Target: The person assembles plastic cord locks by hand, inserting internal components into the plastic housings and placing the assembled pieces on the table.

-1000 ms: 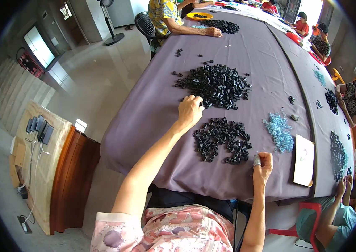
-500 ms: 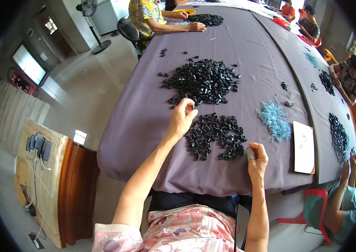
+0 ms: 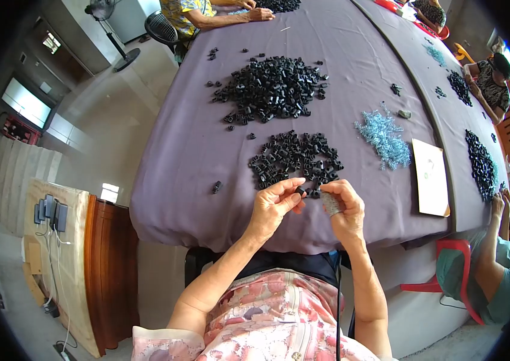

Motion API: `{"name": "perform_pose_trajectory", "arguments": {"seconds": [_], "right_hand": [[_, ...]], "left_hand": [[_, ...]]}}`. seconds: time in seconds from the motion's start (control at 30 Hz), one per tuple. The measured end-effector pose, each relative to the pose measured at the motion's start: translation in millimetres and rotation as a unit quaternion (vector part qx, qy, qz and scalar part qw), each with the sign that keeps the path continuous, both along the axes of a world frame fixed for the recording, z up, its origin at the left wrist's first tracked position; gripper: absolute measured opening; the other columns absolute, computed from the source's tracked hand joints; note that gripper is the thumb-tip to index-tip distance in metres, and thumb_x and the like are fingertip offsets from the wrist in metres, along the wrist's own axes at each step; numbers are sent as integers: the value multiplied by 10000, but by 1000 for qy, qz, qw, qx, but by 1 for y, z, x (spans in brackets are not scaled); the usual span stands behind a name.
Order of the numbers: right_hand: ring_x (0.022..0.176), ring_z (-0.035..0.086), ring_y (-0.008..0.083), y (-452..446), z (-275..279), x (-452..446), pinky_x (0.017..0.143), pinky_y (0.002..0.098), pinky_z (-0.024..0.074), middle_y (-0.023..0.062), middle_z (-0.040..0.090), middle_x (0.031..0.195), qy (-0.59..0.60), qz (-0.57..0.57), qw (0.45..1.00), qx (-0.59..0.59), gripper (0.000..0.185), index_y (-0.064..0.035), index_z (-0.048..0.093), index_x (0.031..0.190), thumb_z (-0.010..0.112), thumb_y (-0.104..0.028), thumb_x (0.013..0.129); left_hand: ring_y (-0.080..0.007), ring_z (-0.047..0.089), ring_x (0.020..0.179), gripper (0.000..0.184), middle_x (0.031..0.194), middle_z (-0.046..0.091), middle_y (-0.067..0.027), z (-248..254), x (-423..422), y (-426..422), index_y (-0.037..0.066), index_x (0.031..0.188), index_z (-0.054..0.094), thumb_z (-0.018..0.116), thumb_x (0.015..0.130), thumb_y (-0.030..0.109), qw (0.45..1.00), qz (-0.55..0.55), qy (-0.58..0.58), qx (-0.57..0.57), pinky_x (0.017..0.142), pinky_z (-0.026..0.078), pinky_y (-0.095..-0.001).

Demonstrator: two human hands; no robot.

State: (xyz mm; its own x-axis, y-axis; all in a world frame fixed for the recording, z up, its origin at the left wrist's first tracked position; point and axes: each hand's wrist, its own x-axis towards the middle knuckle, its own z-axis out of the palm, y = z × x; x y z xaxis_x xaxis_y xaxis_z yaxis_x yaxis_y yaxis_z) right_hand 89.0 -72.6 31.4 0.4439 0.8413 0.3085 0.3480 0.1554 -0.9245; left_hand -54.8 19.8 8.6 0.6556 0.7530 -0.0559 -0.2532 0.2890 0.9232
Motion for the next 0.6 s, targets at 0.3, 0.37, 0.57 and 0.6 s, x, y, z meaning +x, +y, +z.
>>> {"name": "perform_pose_trajectory", "arguments": {"seconds": [0.3, 0.37, 0.57, 0.6], "right_hand": [[768, 590, 157, 0, -6, -10, 663, 242, 476, 72, 565, 843, 24, 29, 999, 18, 265, 3, 572, 885, 559, 168, 678], [748, 584, 159, 0, -5, -13, 645, 245, 472, 73, 565, 836, -1, 34, 999, 16, 253, -1, 572, 872, 573, 158, 676], [694, 568, 166, 2, 0, -23, 611, 254, 459, 76, 562, 812, -43, 49, 998, -2, 241, -10, 581, 859, 603, 135, 669], [690, 568, 165, 2, 1, -25, 611, 255, 460, 75, 562, 811, -44, 52, 998, -2, 242, -10, 581, 860, 605, 135, 667]], "left_hand": [[-152, 634, 759, 101, 909, 652, -74, 9, -2, -11, 69, 939, 573, 608, 848, 91, 987, 25, -43, -150, 659, 515, -258], [-134, 627, 740, 109, 882, 648, -52, 0, -4, -8, 77, 947, 575, 610, 847, 99, 980, 12, -71, -186, 646, 507, -247], [-102, 606, 719, 98, 842, 629, -14, -12, -10, -8, 83, 947, 581, 601, 852, 90, 970, -6, -115, -213, 638, 495, -231], [-103, 604, 720, 93, 843, 626, -13, -13, -11, -8, 82, 945, 582, 598, 853, 85, 968, -3, -118, -220, 640, 495, -231]]}}
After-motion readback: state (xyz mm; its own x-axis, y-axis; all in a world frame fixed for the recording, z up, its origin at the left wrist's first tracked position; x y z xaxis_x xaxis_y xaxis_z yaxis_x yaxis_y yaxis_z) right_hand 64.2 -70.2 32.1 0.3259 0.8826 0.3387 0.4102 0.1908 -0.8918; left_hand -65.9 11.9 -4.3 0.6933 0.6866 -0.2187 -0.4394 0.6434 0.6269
